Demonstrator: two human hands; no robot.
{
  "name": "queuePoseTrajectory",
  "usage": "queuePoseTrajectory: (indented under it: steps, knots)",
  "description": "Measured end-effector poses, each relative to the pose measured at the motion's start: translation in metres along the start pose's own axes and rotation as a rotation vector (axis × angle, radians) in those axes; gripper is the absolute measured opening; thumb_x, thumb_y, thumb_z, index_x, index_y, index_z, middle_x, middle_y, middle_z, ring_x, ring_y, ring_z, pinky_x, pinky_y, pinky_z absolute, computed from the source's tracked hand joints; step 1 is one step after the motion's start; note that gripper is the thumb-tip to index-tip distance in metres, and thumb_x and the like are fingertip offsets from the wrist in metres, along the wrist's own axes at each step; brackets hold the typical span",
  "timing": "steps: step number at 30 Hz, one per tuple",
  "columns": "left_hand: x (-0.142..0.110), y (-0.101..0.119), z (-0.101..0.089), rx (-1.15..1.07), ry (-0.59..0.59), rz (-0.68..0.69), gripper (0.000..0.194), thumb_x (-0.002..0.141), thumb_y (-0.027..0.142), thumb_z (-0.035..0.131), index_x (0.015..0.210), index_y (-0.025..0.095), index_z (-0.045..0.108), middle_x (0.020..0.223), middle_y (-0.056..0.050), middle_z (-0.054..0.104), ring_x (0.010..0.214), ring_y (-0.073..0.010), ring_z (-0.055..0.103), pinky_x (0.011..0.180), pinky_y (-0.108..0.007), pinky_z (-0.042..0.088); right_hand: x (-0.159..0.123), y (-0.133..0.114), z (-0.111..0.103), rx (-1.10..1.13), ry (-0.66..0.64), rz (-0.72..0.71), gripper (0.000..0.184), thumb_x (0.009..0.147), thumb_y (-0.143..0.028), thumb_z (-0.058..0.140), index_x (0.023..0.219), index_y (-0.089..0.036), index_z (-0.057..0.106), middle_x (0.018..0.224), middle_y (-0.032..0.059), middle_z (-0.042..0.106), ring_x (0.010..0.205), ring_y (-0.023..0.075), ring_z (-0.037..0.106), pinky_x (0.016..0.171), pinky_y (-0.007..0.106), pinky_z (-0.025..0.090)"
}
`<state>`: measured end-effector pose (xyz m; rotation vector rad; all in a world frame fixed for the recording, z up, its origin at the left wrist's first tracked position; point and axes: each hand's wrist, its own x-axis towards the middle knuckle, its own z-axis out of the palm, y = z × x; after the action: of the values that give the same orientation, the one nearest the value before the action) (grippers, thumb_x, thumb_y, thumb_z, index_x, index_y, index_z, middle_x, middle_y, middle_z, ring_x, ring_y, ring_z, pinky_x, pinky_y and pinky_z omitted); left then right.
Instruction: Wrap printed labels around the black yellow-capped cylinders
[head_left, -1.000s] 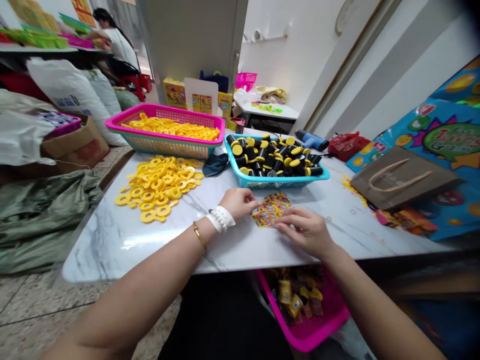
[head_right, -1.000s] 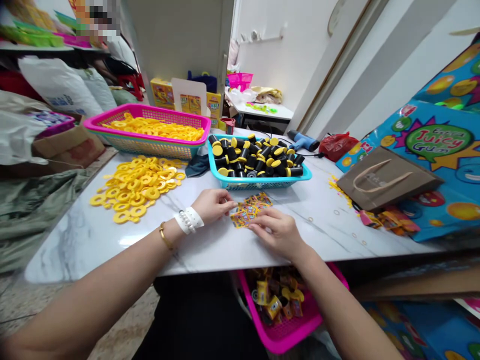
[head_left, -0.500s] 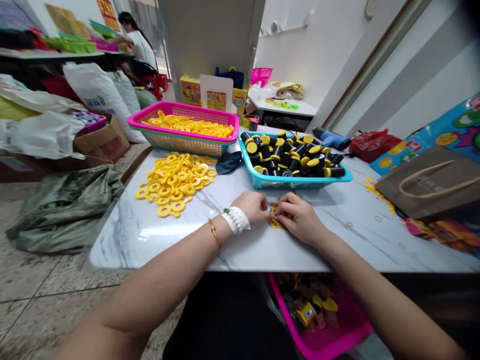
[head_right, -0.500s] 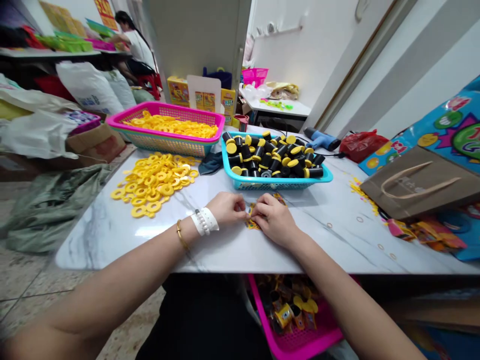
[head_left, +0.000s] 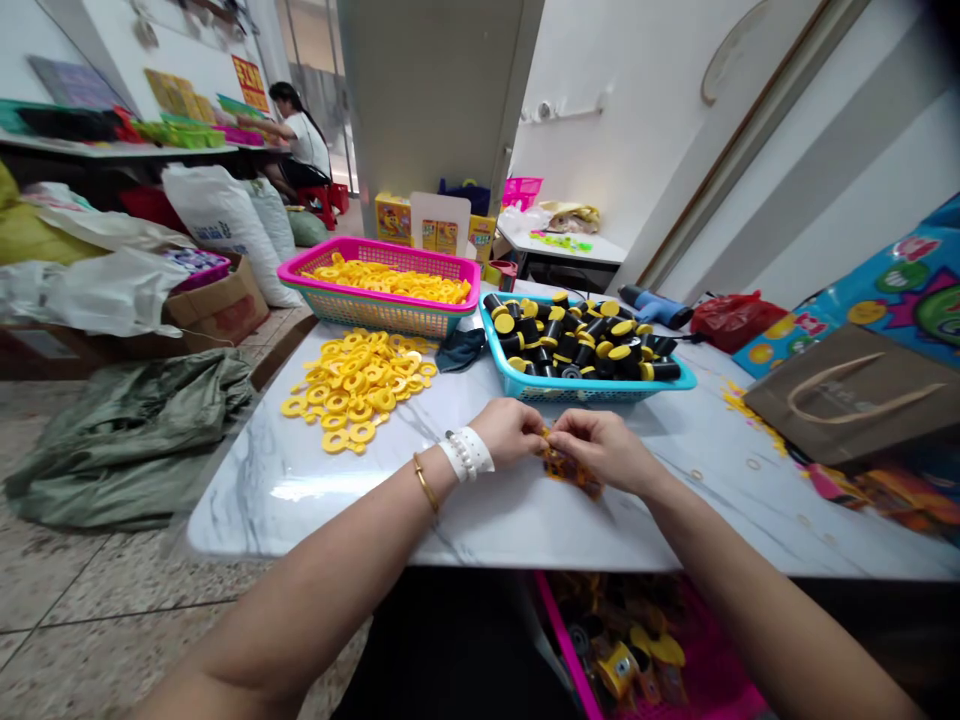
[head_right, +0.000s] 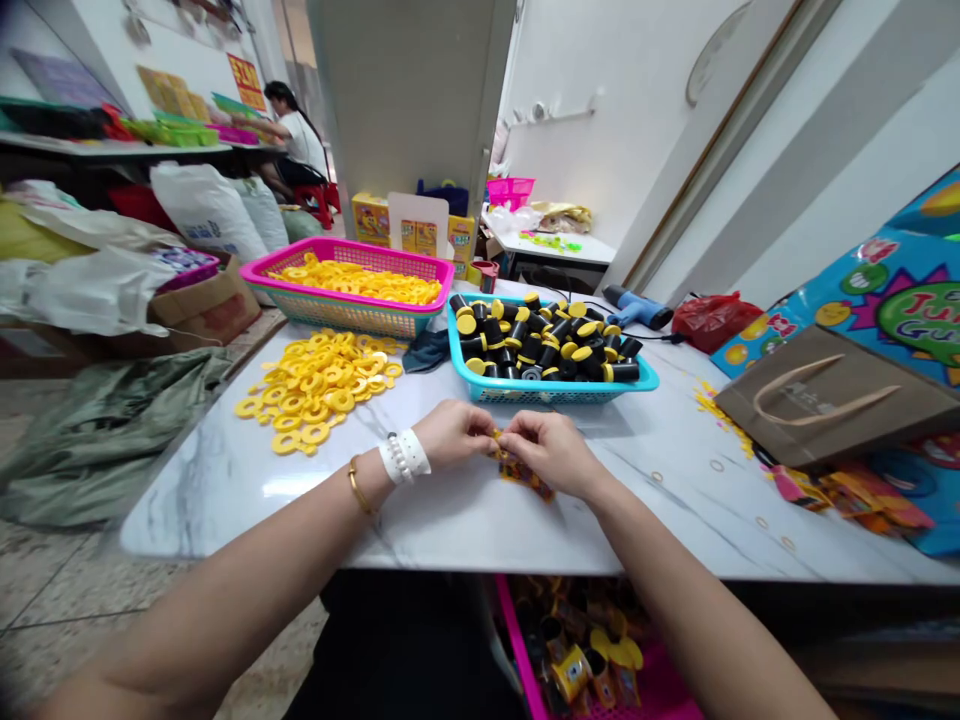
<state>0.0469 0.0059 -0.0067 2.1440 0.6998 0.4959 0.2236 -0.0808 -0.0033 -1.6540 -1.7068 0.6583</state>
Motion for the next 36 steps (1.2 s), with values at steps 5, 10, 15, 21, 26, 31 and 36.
queuePoseTrajectory:
  steps: [5, 10, 15, 21, 26, 31, 36]
  knots:
    - [-0.004, 0.010, -0.004, -0.163, 0.448, -0.071, 0.025, 0.085, 0.036, 0.066, 0.072, 0.015, 0.068, 0.066, -0.002, 0.068, 0.062, -0.0132, 0.058, 0.061, -0.023, 0.040, 0.005, -0.003, 0.002, -0.014, 0.337, -0.034, 0.046, 0.093, -0.052, 0.054, 0.061, -0.020, 0.057, 0.055, -0.0011, 0.056, 0.054, 0.0132, 0.048, 0.051, 0.026, 0.037]
    - [-0.015, 0.025, 0.003, -0.403, 0.496, 0.016, 0.038, 0.085, 0.047, 0.065, 0.063, 0.015, 0.070, 0.053, -0.001, 0.061, 0.050, -0.0101, 0.048, 0.053, -0.023, 0.037, 0.004, -0.009, 0.007, 0.084, 0.608, -0.053, 0.044, 0.093, -0.055, 0.057, 0.066, -0.020, 0.057, 0.056, -0.0026, 0.054, 0.054, 0.0128, 0.049, 0.053, 0.025, 0.040]
    - [-0.021, 0.033, 0.009, -0.536, 0.511, 0.028, 0.027, 0.078, 0.039, 0.072, 0.076, 0.014, 0.081, 0.064, -0.005, 0.071, 0.059, -0.0132, 0.056, 0.059, -0.025, 0.043, 0.007, -0.016, 0.016, -0.060, 0.722, -0.173, 0.038, 0.095, -0.045, 0.059, 0.066, -0.020, 0.060, 0.056, -0.0033, 0.056, 0.053, 0.0116, 0.050, 0.054, 0.025, 0.040]
    - [-0.012, 0.023, 0.002, -0.727, 0.425, -0.168, 0.027, 0.063, 0.039, 0.084, 0.071, 0.013, 0.079, 0.067, -0.006, 0.071, 0.060, -0.0125, 0.055, 0.060, -0.025, 0.043, 0.007, -0.015, 0.026, -0.049, 0.619, -0.413, 0.011, 0.094, -0.027, 0.063, 0.086, -0.021, 0.068, 0.077, 0.0002, 0.068, 0.068, 0.0141, 0.062, 0.065, 0.025, 0.047]
    - [-0.005, 0.011, -0.007, -0.863, 0.392, -0.249, 0.034, 0.069, 0.046, 0.078, 0.067, 0.013, 0.075, 0.053, 0.002, 0.055, 0.046, -0.0056, 0.034, 0.047, -0.022, 0.025, 0.011, -0.018, 0.014, 0.137, 0.545, -0.228, 0.012, 0.091, -0.032, 0.066, 0.086, -0.021, 0.068, 0.076, 0.0003, 0.067, 0.067, 0.0152, 0.061, 0.062, 0.026, 0.049]
    - [-0.005, 0.012, -0.007, -0.672, 0.455, -0.155, 0.038, 0.076, 0.051, 0.072, 0.071, 0.014, 0.079, 0.063, -0.003, 0.063, 0.058, -0.0114, 0.050, 0.056, -0.024, 0.037, 0.014, -0.022, 0.005, 0.127, 0.508, -0.120, 0.018, 0.090, -0.037, 0.066, 0.086, -0.020, 0.069, 0.075, 0.0014, 0.068, 0.065, 0.0159, 0.061, 0.062, 0.027, 0.049]
    - [-0.008, 0.018, -0.010, -0.483, 0.615, -0.125, 0.014, 0.068, 0.030, 0.082, 0.069, 0.017, 0.079, 0.071, -0.004, 0.068, 0.066, -0.0143, 0.056, 0.066, -0.026, 0.044, 0.013, -0.026, 0.017, -0.008, 0.445, -0.190, 0.023, 0.093, -0.036, 0.062, 0.078, -0.020, 0.068, 0.071, 0.0010, 0.066, 0.063, 0.0153, 0.059, 0.061, 0.027, 0.046]
